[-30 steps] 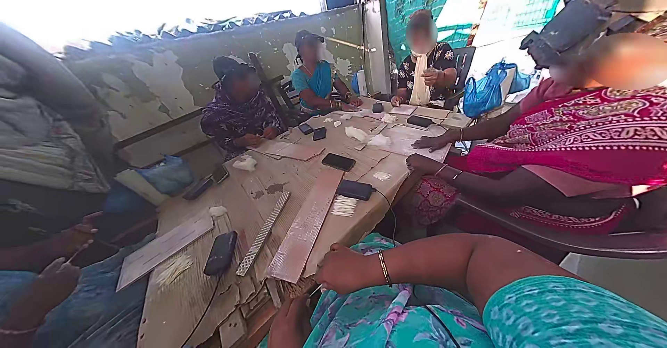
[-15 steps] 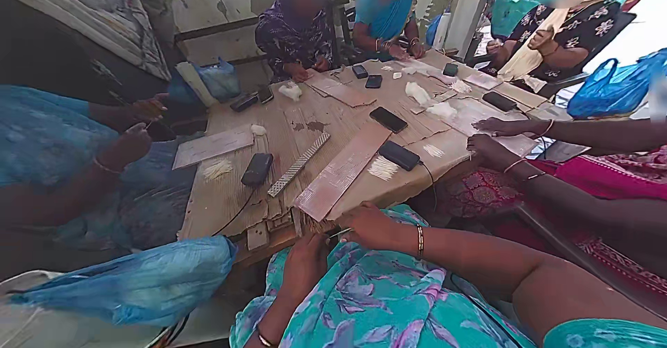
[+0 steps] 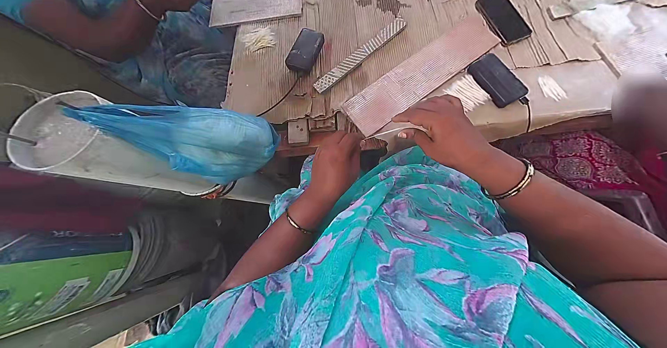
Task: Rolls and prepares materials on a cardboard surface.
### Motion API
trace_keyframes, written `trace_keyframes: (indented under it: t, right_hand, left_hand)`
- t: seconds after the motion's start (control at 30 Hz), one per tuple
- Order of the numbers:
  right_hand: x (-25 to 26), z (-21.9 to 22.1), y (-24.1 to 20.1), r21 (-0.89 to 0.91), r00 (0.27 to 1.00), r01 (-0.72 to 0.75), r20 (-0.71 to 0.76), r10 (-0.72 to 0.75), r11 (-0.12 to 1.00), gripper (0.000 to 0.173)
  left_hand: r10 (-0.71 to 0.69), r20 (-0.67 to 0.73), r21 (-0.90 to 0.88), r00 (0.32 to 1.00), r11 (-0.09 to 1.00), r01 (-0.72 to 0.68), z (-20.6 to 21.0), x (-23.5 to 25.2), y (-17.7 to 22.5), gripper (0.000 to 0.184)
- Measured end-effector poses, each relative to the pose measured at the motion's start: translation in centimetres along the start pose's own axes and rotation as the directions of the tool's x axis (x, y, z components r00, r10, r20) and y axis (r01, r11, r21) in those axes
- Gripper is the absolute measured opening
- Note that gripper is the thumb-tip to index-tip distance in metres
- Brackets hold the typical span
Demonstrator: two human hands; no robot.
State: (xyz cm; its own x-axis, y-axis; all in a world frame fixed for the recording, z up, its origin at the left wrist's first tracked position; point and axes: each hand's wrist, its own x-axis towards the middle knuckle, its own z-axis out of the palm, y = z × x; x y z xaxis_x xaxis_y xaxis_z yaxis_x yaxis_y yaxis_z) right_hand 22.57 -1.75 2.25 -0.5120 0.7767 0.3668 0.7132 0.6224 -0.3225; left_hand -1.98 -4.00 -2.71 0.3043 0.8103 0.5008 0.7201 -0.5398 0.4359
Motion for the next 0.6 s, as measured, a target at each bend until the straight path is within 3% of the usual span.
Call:
trace_keyframes:
  t: [0.2, 0.4, 0.6]
  right_hand:
    - [0.9, 1.7, -0.2, -0.044, 0.999, 0.036, 0.042, -0.034, 0.998, 0.02]
    - [0.7, 3.4, 0.7, -0.032, 0.999, 0.029, -0.014, -0.03, 0.999, 0.018]
    - [-1.3, 3.0, 3.1, -0.063, 0.993, -0.072, -0.097, 0.066, 0.995, 0.017]
  left_hand:
    - [-0.001, 0.035, 0.018, 0.999, 1.0, 0.001, -0.5, -0.1, 0.1, 0.018]
    - [-0.004, 0.078, -0.008, 0.997, 1.0, 0.005, 0.5, 0.0, -0.6, 0.018]
    - [-0.007, 0.088, 0.02, 0.996, 1.0, 0.005, 1.1, 0.4, -1.6, 0.019]
